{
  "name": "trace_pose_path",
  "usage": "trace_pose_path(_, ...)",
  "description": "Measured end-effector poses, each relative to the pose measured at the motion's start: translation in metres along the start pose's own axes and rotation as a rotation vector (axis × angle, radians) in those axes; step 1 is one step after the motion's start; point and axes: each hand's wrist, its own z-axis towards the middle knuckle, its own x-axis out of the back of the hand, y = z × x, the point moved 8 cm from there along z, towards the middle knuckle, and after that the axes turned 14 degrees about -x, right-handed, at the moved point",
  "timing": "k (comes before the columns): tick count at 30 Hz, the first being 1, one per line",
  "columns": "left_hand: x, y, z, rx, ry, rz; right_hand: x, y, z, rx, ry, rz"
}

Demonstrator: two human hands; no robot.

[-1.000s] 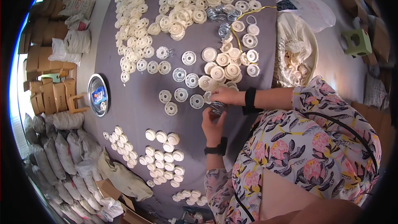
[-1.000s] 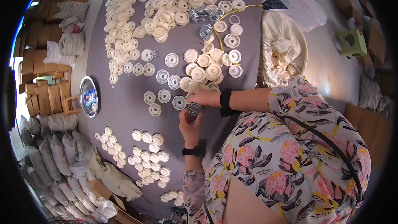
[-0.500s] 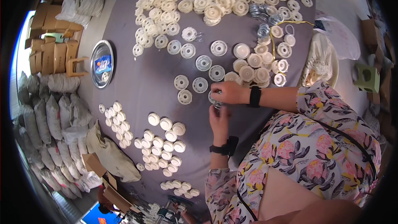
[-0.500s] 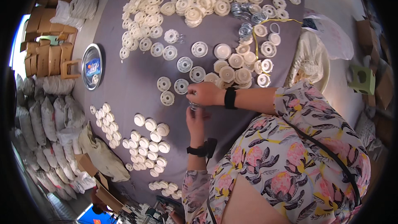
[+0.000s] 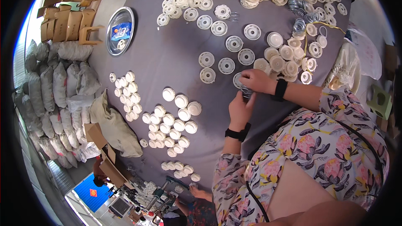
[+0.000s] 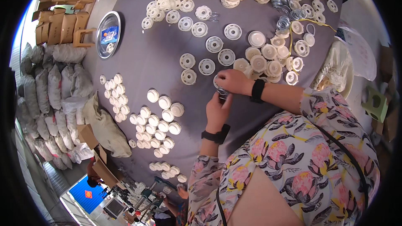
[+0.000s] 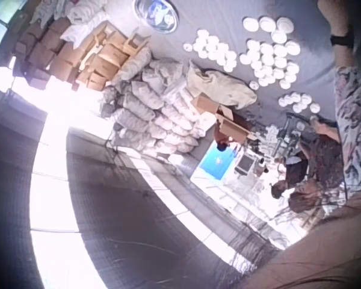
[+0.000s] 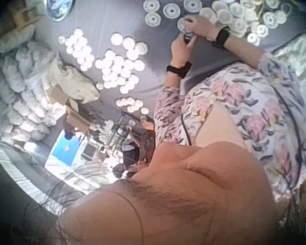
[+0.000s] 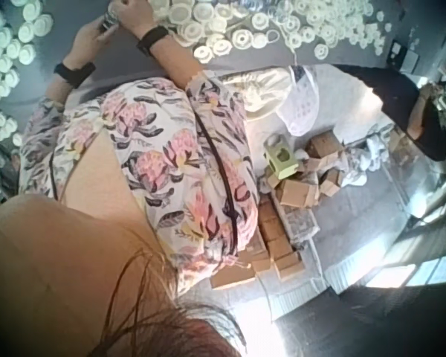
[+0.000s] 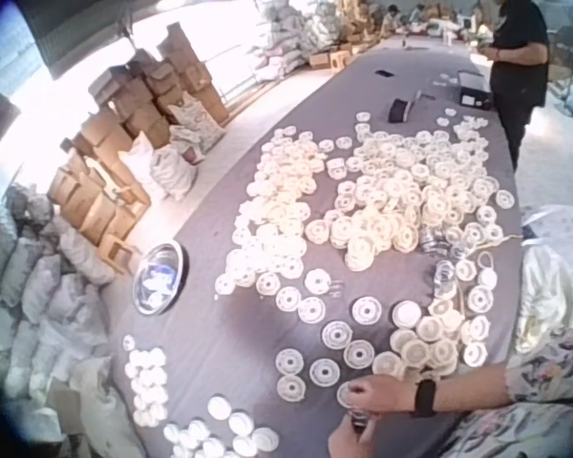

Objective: Manually assembling plastic and metal spring components on a workbench.

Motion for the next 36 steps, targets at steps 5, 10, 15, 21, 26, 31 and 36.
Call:
trace_pose_path(5,-0.05,0.006,-0.016,0.735,0.084,-1.756,0.016,-0.045,-0.004,0.443,0.044,0.178)
trace_pose_path(10,-0.045,-0.006,0.0,0.611,0.136,-1.525,0.028,-0.051,0.002,0.414,0.077,0.14)
trace_pose_path(15,0.012,0.013,0.029,-0.059,0.071,-0.173,0.035,-0.023,0.015,0.016,-0.002,0.036)
trace_pose_path(21,0.002,0.002,0.025,0.078,0.056,-0.249,0.024,-0.008,0.018,-0.015,-0.055,0.114)
trace_pose_path(26,0.008,0.009,0.025,0.034,0.101,-0.144,0.012,-0.001,0.02,-0.038,-0.19,0.063)
trace_pose_path(31,0.01,0.014,0.027,-0.039,0.093,-0.016,0.012,0.004,0.022,-0.018,-0.146,-0.051)
trace_pose_path(36,-0.026,-0.002,0.004,0.544,0.225,-1.2,0.033,-0.017,0.011,0.186,0.044,0.014)
